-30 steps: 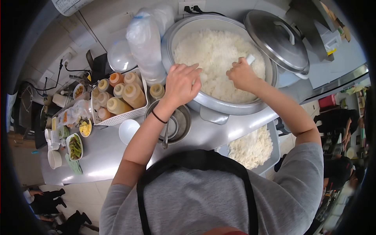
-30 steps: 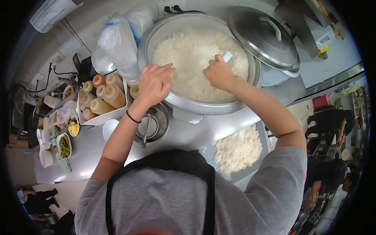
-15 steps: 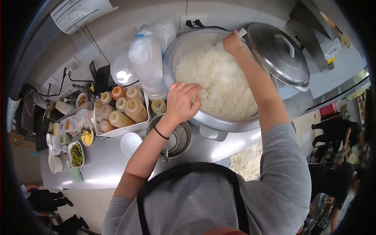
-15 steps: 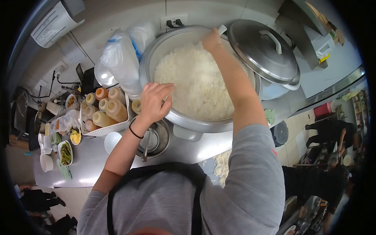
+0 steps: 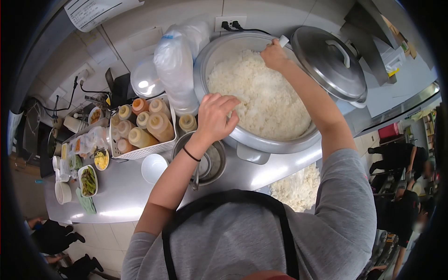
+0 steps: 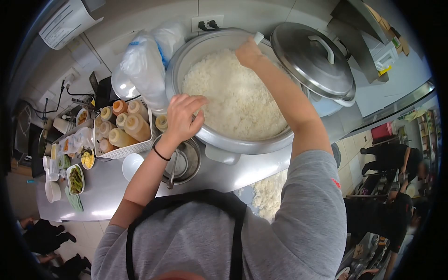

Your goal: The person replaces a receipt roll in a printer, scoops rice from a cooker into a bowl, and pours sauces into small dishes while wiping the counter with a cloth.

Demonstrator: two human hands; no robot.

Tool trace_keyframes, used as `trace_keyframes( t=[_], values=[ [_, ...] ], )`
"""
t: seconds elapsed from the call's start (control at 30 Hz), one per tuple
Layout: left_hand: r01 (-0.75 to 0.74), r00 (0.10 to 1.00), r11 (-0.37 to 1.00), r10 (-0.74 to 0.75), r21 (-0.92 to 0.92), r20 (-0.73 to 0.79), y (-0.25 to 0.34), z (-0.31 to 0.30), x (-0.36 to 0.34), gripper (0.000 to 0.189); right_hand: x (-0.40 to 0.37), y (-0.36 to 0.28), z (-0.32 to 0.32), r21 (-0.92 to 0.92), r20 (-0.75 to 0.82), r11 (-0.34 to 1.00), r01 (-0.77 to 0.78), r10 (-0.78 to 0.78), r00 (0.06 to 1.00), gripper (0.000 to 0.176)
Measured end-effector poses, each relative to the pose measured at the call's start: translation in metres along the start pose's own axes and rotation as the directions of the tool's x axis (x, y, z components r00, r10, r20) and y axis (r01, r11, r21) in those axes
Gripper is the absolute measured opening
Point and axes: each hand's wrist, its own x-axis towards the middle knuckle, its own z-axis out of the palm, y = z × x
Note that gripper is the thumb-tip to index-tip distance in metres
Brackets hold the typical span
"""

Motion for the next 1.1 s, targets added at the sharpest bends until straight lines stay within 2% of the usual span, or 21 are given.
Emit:
trace_keyframes(
  t=[0.17,0.23,0.37,0.43,0.47,0.5,0.53,0.57,0.6,0.67,0.7,0.73,0.77,0.8,0.83,0.9,0.93,0.97,1.0,1.07,1.1],
  values=[
    [-0.007,1.000,1.000,0.007,0.007,0.004,0.000,0.000,-0.001,0.018,-0.016,-0.021,-0.002,0.101,-0.049,0.994,0.031,-0.026,0.998,0.012],
    [-0.012,1.000,1.000,0.012,0.008,0.001,0.000,0.001,-0.001,0.018,-0.020,-0.043,0.001,0.085,-0.144,0.992,0.090,-0.077,0.987,0.011],
    [-0.012,1.000,1.000,0.012,0.001,-0.016,0.000,0.000,-0.003,0.017,-0.052,-0.063,-0.034,0.185,-0.179,0.970,0.158,-0.125,0.976,0.004],
    [-0.018,0.999,1.000,0.018,-0.003,-0.027,-0.001,0.002,0.000,0.017,-0.068,-0.074,-0.041,0.243,-0.194,0.909,0.338,-0.296,0.935,0.006],
    [-0.013,1.000,1.000,0.013,-0.004,-0.021,-0.001,0.002,-0.002,0.017,-0.066,-0.063,-0.036,0.197,-0.175,0.947,0.253,-0.220,0.960,0.007],
    [-0.010,1.000,1.000,0.010,-0.004,-0.012,-0.001,0.001,-0.003,0.016,-0.066,-0.050,-0.039,0.200,-0.173,0.946,0.255,-0.222,0.960,0.007],
    [-0.007,1.000,1.000,0.007,-0.003,-0.012,-0.002,0.001,-0.002,0.016,-0.065,-0.032,-0.041,0.183,-0.333,0.969,0.167,-0.099,0.938,0.006],
    [0.003,1.000,1.000,-0.003,-0.002,-0.006,-0.001,0.001,-0.002,0.016,-0.065,-0.019,-0.044,0.185,-0.482,0.980,0.079,0.021,0.876,0.007],
    [0.006,1.000,1.000,-0.006,-0.002,0.008,0.000,0.001,-0.003,0.016,-0.067,-0.014,-0.042,0.195,-0.478,0.978,0.076,0.027,0.878,0.007],
    [0.003,1.000,1.000,-0.003,-0.004,0.013,-0.001,0.002,-0.002,0.016,-0.067,0.004,-0.040,0.173,-0.251,0.982,0.074,-0.029,0.968,0.011],
    [0.016,1.000,1.000,-0.016,-0.006,0.010,-0.001,0.003,-0.003,0.015,-0.064,0.021,-0.046,0.280,-0.073,0.953,-0.112,0.138,0.988,0.019],
    [0.022,1.000,1.000,-0.022,-0.010,0.010,-0.001,0.003,-0.004,0.015,-0.058,0.040,-0.050,0.347,0.121,0.887,-0.305,0.280,0.952,0.028],
    [0.018,1.000,1.000,-0.018,-0.010,0.004,-0.001,0.002,-0.004,0.015,-0.055,0.070,-0.027,0.663,0.106,0.639,-0.390,0.436,0.894,0.054],
    [0.008,1.000,1.000,-0.008,-0.014,-0.003,0.000,0.002,-0.002,0.014,-0.060,0.098,-0.021,0.621,0.097,0.653,-0.434,0.486,0.869,0.071],
    [0.008,1.000,1.000,-0.008,-0.021,-0.008,0.000,0.003,-0.002,0.014,-0.074,0.118,-0.016,0.597,-0.092,0.708,-0.378,0.528,0.844,0.076],
    [0.013,1.000,1.000,-0.013,-0.016,0.006,0.000,0.003,-0.002,0.014,-0.088,0.172,0.005,0.458,-0.010,0.704,-0.542,0.614,0.789,0.063],
    [0.017,1.000,1.000,-0.017,-0.012,0.012,0.001,0.001,-0.001,0.014,-0.096,0.188,0.005,0.368,0.139,0.613,-0.699,0.707,0.693,0.053],
    [0.021,1.000,1.000,-0.021,-0.009,0.007,0.001,0.001,-0.002,0.014,-0.102,0.222,0.054,0.302,0.093,0.624,-0.721,0.733,0.674,0.044],
    [0.028,1.000,1.000,-0.028,-0.009,0.014,0.001,0.001,-0.002,0.014,-0.116,0.220,0.051,0.234,0.064,0.590,-0.773,0.784,0.617,0.042],
    [0.033,0.999,0.999,-0.033,-0.008,0.013,0.000,0.000,-0.001,0.014,-0.136,0.216,0.046,0.204,0.203,0.501,-0.841,0.819,0.537,0.047],
    [0.027,0.999,1.000,-0.027,-0.006,0.018,0.000,0.000,0.000,0.013,-0.143,0.216,0.056,0.180,0.226,0.517,-0.837,0.807,0.546,0.042]
  ],
)
